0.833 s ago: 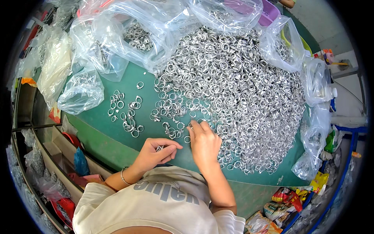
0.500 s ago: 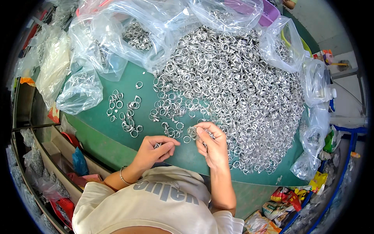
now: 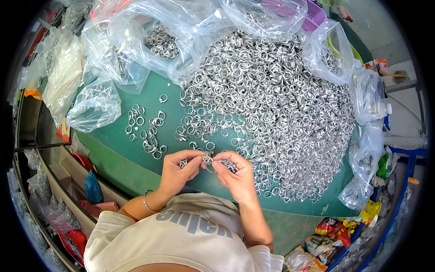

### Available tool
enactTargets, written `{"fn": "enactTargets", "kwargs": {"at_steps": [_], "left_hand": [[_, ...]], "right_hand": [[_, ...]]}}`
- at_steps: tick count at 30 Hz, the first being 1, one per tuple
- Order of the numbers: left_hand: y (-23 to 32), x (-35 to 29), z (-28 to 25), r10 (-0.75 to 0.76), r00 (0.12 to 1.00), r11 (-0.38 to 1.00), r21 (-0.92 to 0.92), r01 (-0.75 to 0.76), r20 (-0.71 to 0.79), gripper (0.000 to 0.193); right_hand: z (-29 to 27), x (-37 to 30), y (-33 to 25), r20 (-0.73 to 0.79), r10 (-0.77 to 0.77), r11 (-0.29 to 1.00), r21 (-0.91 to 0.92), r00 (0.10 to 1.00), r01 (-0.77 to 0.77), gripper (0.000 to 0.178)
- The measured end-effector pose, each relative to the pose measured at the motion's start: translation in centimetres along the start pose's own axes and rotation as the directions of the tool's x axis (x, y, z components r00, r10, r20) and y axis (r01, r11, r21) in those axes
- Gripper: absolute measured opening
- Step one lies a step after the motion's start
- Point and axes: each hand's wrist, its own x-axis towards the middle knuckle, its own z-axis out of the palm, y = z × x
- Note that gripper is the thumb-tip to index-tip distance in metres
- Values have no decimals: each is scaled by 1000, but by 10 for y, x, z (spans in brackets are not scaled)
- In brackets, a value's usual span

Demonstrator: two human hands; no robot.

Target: The person picks up and sorts through a large pile of small metal split rings on a green workbench by hand, grouping some together and moving others into plastic bags.

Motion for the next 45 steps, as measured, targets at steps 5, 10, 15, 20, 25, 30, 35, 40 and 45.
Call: {"fn": "enactTargets", "kwargs": {"at_steps": [5, 10, 15, 20, 25, 30, 35, 40, 45], "left_hand": [[-2, 0, 1, 254, 967, 936, 256, -240, -24, 16], [-5, 5, -2, 386, 922, 882, 303, -360, -25, 15], [-1, 10, -9, -50, 999, 983, -179, 48, -2, 15], [1, 9, -11, -108, 994, 964, -241, 111, 22, 15], [3, 11, -18, -239, 945, 834, -452, 317, 222, 17], [3, 10, -19, -261, 923, 798, -475, 372, 284, 18], [3, 8, -18, -251, 915, 799, -466, 379, 314, 18], [2, 6, -15, -210, 925, 826, -449, 341, 317, 17], [2, 3, -9, -139, 951, 898, -369, 238, 275, 17]], "right_hand": [[13, -2, -1, -116, -394, 775, -575, 912, 262, 7], [13, 2, 7, -217, -443, 786, -561, 870, 260, 7], [2, 3, 7, -287, -148, 988, -3, 947, 154, 5], [-6, 8, 6, -139, -33, 946, 314, 990, 76, 9], [-5, 8, 5, -78, 46, 875, 484, 996, -2, 12], [-7, 10, 8, -92, 51, 875, 485, 994, 0, 11], [-4, 9, 6, -32, -4, 830, 557, 999, 21, 11], [-3, 8, 8, 51, -94, 866, 496, 994, 56, 14], [7, -1, 10, 46, -7, 976, 216, 999, -3, 13]]}}
